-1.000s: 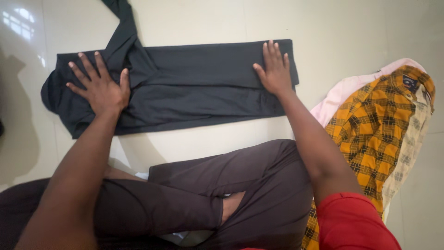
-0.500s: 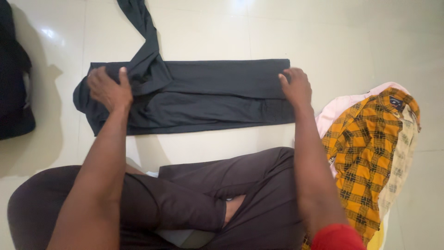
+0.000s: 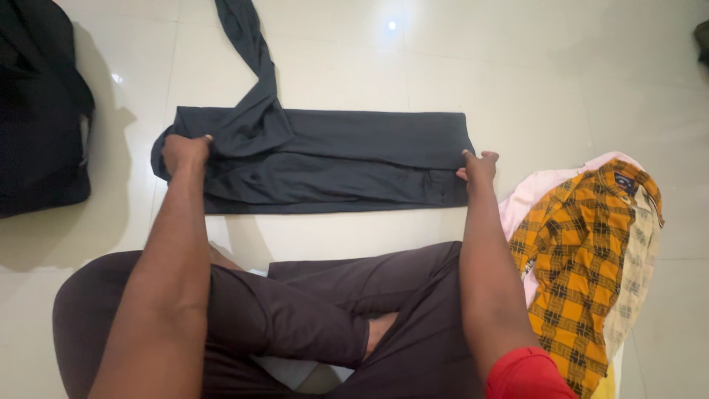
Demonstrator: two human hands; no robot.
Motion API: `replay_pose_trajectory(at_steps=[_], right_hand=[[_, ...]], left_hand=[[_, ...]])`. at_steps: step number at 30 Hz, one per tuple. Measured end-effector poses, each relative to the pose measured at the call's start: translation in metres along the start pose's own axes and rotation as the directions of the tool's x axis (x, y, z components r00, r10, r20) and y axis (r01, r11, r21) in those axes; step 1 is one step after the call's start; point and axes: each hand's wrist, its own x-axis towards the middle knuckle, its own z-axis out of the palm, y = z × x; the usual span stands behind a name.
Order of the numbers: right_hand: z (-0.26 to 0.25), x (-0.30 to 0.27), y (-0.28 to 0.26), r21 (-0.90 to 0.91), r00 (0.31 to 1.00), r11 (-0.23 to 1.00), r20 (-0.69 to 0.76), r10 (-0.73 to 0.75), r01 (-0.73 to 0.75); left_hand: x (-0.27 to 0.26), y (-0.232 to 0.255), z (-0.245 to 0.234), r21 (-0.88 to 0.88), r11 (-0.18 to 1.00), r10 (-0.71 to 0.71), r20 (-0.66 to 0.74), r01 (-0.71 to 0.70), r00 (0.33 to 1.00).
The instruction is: The person folds a black shirt by laying it flat on the floor, folding the sleeves inward across the body, and then folding the entire garment into a square.
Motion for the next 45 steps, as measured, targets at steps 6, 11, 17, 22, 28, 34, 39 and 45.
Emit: replay_pose_trajectory(at_steps=[6, 11, 17, 22, 28, 34, 39, 45], right_hand=[[0.013, 0.026, 0.02, 0.136, 0.999, 0.991, -0.045, 0.017, -0.01], [-0.002, 0.025, 0.009, 0.292, 0.998, 0.956, 0.054, -0.015, -0.002], [0.003, 0.009, 0.003, -0.339, 0.952, 0.903, -0.064, -0.3, 0.262], [0.023, -0.024, -0.012, -0.514, 0.662, 0.52, 0.132, -0.738, 0.682], [0.079, -0.072, -0.018, -0.588, 0.583, 0.216, 0.555, -0.593, 0.78], [0.084, -0.037, -0.006, -0.684, 0.729, 0.325, 0.451, -0.515, 0.653], [0.049, 0.003, -0.005, -0.794, 0.868, 0.414, 0.269, -0.418, 0.445], [0.068, -0.059, -0.016, -0.608, 0.651, 0.268, 0.59, -0.478, 0.748]], left_hand=[[0.03, -0.014, 0.023, -0.278, 0.96, 0.04, 0.019, -0.033, 0.999], [0.041, -0.01, 0.017, -0.587, 0.808, 0.009, 0.081, 0.04, 0.997], [0.0, 0.003, -0.002, -0.025, 1.0, 0.01, -0.036, -0.011, 0.999], [-0.056, 0.002, 0.007, 0.326, 0.768, 0.598, -0.06, -0.551, 0.799], [-0.099, -0.008, 0.062, 0.277, 0.524, 0.792, 0.189, -0.806, 0.58], [-0.084, -0.007, 0.08, 0.3, 0.547, 0.749, 0.241, -0.782, 0.617], [-0.077, -0.002, 0.082, 0.312, 0.542, 0.744, 0.254, -0.78, 0.618], [-0.076, -0.006, 0.083, 0.339, 0.531, 0.742, 0.257, -0.777, 0.619]])
